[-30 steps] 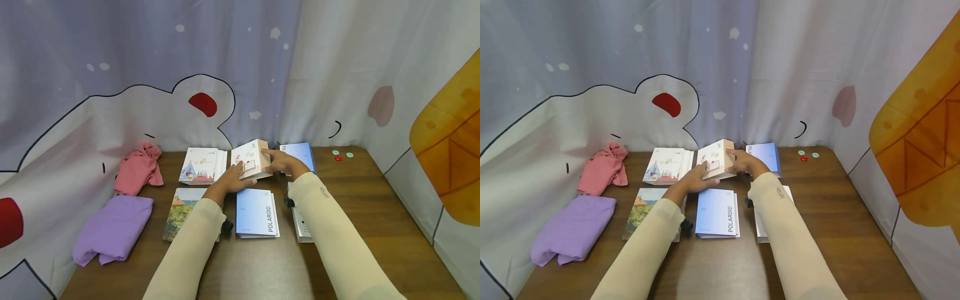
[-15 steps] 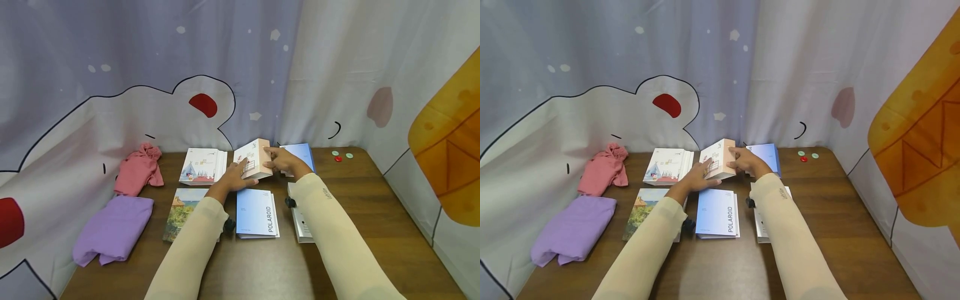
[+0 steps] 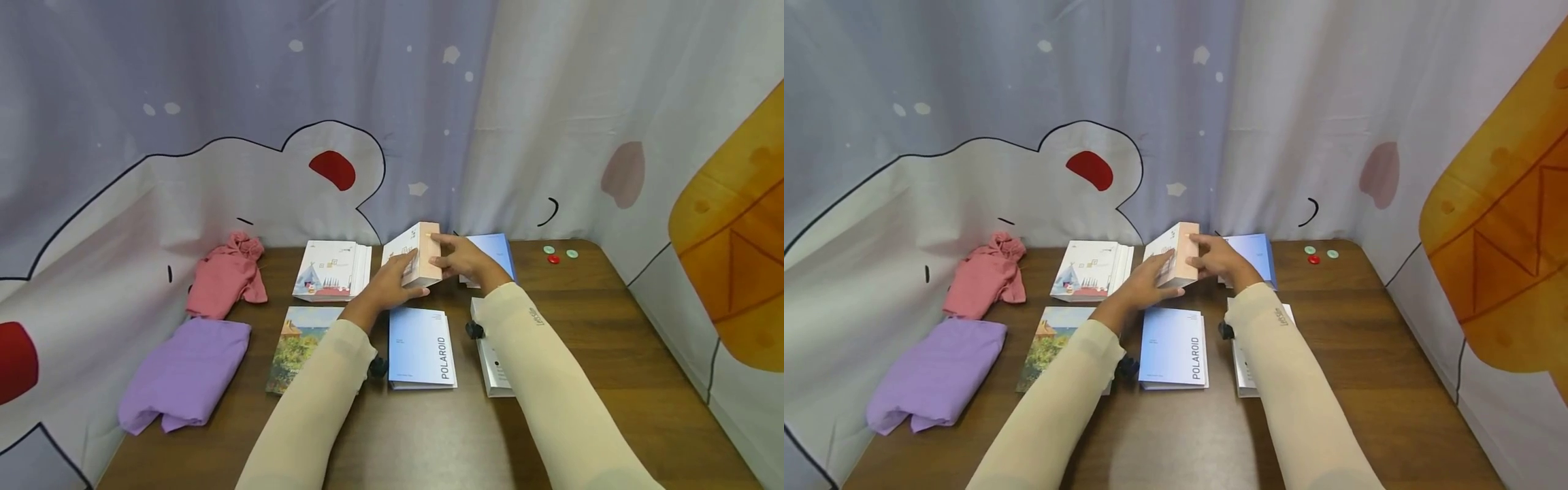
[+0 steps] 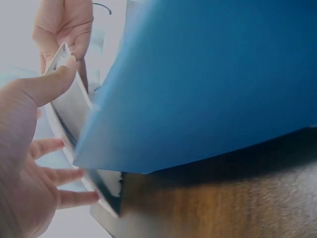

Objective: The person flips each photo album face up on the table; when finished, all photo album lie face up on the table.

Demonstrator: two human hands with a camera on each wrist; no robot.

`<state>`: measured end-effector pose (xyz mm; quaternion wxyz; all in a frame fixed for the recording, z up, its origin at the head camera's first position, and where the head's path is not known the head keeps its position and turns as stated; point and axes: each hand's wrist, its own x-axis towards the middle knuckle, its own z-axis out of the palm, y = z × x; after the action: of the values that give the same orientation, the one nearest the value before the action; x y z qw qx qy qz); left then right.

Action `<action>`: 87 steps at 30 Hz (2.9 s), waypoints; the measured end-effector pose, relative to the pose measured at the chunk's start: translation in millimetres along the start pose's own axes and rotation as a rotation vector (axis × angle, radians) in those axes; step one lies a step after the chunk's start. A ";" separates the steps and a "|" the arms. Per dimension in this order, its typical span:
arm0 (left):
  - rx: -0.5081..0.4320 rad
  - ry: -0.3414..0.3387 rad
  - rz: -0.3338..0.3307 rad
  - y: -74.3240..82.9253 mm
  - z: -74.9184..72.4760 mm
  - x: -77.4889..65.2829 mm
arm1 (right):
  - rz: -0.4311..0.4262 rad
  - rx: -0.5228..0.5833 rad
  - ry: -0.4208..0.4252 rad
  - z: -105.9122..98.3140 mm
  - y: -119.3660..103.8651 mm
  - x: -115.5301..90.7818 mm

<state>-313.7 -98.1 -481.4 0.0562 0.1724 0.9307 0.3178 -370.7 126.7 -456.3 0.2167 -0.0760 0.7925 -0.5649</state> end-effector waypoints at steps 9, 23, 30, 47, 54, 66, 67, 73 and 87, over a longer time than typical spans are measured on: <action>-0.055 -0.008 0.055 7.4 -7.2 1.0 | -0.080 0.123 -0.040 -7.0 -3.8 -5.4; -0.106 0.035 0.025 17.1 -9.3 0.3 | -0.133 0.236 -0.045 -10.4 -6.4 -6.6; -0.199 0.073 0.023 23.9 -8.0 0.0 | -0.182 0.274 -0.021 -3.7 -9.0 -5.9; -0.259 0.197 0.110 28.2 -7.3 -0.1 | -0.153 0.226 0.058 21.3 -20.0 -8.2; -0.338 0.233 0.154 23.6 -6.3 3.7 | -0.175 0.174 0.053 22.3 -23.9 -8.5; -0.322 0.250 0.144 20.8 -10.2 0.8 | -0.161 0.125 -0.018 19.1 -21.4 -6.0; -0.325 0.251 0.141 20.4 -11.2 -0.1 | -0.155 0.107 -0.021 19.0 -20.5 -5.3; -0.360 0.231 0.117 14.4 -15.5 -4.9 | -0.098 0.021 -0.067 19.4 -11.5 -1.4; -0.243 0.199 0.046 8.5 -32.6 -3.9 | -0.102 -0.119 -0.064 26.6 -11.5 -0.4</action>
<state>-314.6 -111.9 -450.4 -0.0232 0.1532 0.8821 0.4448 -360.4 99.8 -452.6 0.2082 -0.1471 0.8123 -0.5246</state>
